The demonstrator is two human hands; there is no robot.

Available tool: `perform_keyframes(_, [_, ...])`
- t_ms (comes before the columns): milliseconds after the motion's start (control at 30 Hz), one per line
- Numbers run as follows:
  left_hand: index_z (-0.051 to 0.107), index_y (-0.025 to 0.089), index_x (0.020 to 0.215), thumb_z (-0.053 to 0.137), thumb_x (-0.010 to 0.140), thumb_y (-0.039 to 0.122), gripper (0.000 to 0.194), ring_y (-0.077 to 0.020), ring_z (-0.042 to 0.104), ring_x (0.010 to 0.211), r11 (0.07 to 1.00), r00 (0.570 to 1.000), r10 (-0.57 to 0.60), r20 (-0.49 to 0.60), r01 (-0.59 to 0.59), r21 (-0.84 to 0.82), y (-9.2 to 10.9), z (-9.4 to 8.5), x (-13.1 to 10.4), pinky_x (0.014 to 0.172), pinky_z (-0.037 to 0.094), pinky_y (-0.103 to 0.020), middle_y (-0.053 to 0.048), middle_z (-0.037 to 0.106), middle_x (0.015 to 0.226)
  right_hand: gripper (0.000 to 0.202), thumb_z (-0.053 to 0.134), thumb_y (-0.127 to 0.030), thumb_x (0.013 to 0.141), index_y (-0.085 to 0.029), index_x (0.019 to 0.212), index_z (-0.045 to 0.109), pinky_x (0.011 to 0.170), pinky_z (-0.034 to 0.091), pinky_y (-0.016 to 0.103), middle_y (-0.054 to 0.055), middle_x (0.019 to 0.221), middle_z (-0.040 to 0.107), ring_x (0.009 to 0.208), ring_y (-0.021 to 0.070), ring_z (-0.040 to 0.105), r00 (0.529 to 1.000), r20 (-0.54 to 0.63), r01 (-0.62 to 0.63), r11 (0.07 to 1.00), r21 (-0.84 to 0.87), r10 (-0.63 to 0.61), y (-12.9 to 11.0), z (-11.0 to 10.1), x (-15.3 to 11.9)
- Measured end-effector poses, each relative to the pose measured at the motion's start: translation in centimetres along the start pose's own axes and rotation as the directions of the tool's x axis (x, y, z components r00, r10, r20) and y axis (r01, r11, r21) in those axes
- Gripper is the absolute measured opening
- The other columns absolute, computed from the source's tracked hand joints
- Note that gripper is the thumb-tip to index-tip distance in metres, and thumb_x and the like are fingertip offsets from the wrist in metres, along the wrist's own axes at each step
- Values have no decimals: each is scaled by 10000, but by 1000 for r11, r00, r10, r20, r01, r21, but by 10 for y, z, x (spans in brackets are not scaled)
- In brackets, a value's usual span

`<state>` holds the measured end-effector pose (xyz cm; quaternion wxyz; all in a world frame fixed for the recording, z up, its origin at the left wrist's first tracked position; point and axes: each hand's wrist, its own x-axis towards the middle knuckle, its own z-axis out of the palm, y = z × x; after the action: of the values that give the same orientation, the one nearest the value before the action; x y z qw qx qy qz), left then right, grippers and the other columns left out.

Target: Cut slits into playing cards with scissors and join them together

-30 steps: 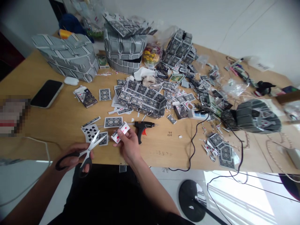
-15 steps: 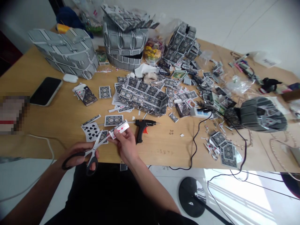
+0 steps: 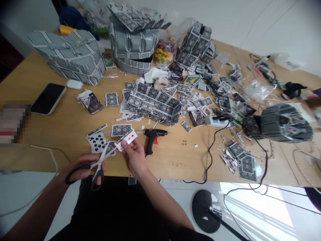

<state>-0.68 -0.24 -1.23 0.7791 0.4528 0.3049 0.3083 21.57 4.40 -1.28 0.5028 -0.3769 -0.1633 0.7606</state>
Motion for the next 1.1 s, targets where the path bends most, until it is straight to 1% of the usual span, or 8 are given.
perform_keyframes(100, [755, 132, 1075, 763, 924, 611, 502, -241, 759, 647, 1000, 1000, 4, 17, -4, -8, 1, -1, 1, 589, 539, -277, -140, 823, 789, 415, 995, -425, 768, -198, 1046, 786, 785, 685, 281, 18, 899, 824, 764, 163, 775, 1000, -4, 4, 1000, 2, -4, 2, -2, 1])
perform_keyframes(233, [757, 140, 1062, 749, 920, 617, 498, -230, 741, 601, 1000, 999, 3, 45, -3, -6, 3, -3, 0, 543, 520, -261, -129, 815, 762, 427, 986, -457, 775, -197, 1047, 783, 848, 697, 332, 29, 913, 824, 791, 183, 783, 1000, -14, 8, 1000, -4, -8, 3, -4, 2])
perform_keyframes(400, [758, 148, 1072, 740, 933, 599, 473, -223, 739, 605, 1000, 998, 15, 59, -15, 6, 3, -3, 0, 546, 520, -254, -121, 817, 771, 460, 991, -480, 759, -209, 1065, 780, 845, 700, 347, 16, 884, 819, 768, 187, 778, 1000, 10, 9, 1000, -16, -9, 4, -3, 2])
perform_keyframes(567, [747, 122, 1109, 742, 942, 599, 505, -248, 762, 680, 1000, 1000, 14, 13, -15, 20, 2, -1, 1, 617, 558, -291, -146, 820, 817, 422, 951, -483, 802, -222, 1079, 769, 872, 688, 350, 10, 900, 818, 859, 204, 787, 999, 52, -4, 998, -65, 7, 3, -3, -2])
perform_keyframes(700, [747, 124, 1121, 760, 932, 614, 525, -251, 759, 724, 998, 1000, 17, -26, -16, 62, 1, -1, 1, 688, 571, -316, -144, 824, 839, 429, 928, -483, 828, -218, 1118, 754, 896, 671, 353, 11, 884, 818, 849, 208, 792, 994, 104, -15, 996, -90, 24, 2, -4, -4])
perform_keyframes(900, [742, 137, 1186, 787, 925, 612, 544, -268, 785, 800, 1000, 997, -13, -76, 14, 17, -7, -2, -2, 758, 603, -339, -143, 832, 909, 409, 918, -481, 839, -225, 1114, 755, 883, 672, 362, 17, 906, 824, 903, 226, 800, 990, 137, -17, 994, -105, 32, 3, -4, -3])
perform_keyframes(1000, [734, 135, 1219, 782, 949, 575, 518, -266, 785, 817, 1000, 997, 1, -74, -1, 2, -9, -1, -1, 774, 609, -347, -146, 828, 928, 412, 925, -485, 834, -230, 1111, 756, 883, 672, 365, 15, 919, 828, 908, 227, 801, 988, 150, -20, 996, -90, 33, 4, -5, -3])
perform_keyframes(1100, [724, 133, 1251, 764, 986, 516, 468, -254, 779, 825, 1000, 998, 28, -49, -28, -10, -7, 1, 2, 746, 597, -327, -161, 828, 952, 442, 926, -496, 832, -228, 1139, 755, 881, 666, 364, 21, 917, 829, 907, 230, 806, 988, 152, -20, 995, -97, 35, 6, -7, -2])
